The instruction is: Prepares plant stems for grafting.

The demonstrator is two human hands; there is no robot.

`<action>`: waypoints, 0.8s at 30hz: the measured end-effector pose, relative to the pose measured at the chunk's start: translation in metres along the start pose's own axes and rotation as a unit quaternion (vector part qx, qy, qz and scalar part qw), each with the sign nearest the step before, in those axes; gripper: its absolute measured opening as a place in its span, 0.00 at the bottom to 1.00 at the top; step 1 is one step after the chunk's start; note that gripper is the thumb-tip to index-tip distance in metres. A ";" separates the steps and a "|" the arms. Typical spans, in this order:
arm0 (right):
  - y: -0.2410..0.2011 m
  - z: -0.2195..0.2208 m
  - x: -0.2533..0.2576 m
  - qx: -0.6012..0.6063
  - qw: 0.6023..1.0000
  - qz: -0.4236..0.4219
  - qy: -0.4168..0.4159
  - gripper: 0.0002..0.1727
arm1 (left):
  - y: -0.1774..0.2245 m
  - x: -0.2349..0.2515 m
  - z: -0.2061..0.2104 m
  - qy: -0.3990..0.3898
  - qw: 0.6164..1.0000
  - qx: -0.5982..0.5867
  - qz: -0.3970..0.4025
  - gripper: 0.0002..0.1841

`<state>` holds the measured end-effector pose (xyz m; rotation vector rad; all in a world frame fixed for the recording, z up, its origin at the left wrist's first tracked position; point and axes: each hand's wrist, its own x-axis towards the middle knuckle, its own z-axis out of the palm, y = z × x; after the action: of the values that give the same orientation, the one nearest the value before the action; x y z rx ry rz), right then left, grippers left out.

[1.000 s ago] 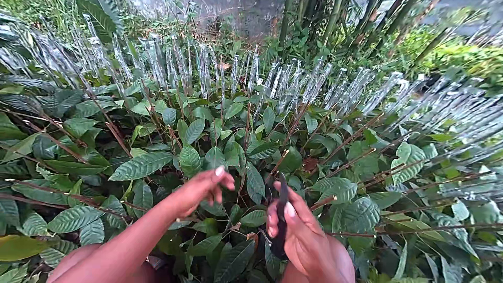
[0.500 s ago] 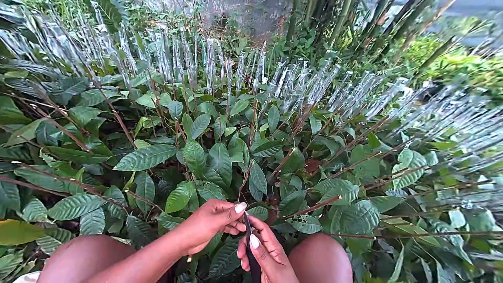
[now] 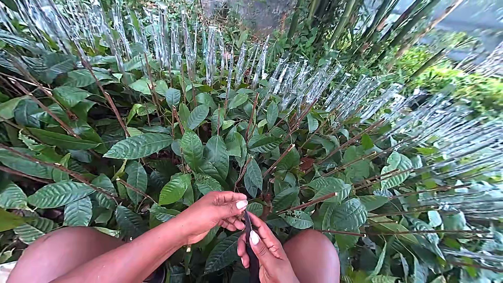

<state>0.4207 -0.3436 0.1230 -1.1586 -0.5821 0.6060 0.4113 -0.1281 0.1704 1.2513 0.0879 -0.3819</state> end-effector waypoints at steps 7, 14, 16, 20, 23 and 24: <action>0.010 -0.003 -0.002 -0.019 1.000 0.014 0.008 0.31 | 0.002 0.001 0.000 0.021 1.000 0.003 -0.023 0.17; 0.012 -0.005 -0.003 -0.013 1.000 0.027 -0.003 0.30 | 0.011 0.001 -0.004 0.001 0.996 0.068 -0.065 0.28; 0.017 -0.006 -0.002 -0.004 0.999 0.032 -0.008 0.30 | 0.010 0.001 -0.006 0.002 0.995 0.069 -0.066 0.25; 0.013 -0.009 -0.002 -0.008 0.999 0.034 -0.021 0.32 | 0.015 0.000 -0.006 -0.007 0.991 0.120 -0.057 0.30; -0.034 -0.014 -0.009 -0.047 0.996 -0.061 0.042 0.37 | 0.047 -0.031 -0.011 0.059 0.960 0.260 0.086 0.45; -0.054 -0.023 -0.011 -0.044 0.991 -0.106 0.070 0.37 | 0.061 -0.050 -0.014 0.095 0.932 0.301 0.179 0.42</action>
<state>0.4358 -0.3817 0.1667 -1.1927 -0.6066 0.3167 0.3865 -0.0878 0.2346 1.8728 -0.1016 0.0448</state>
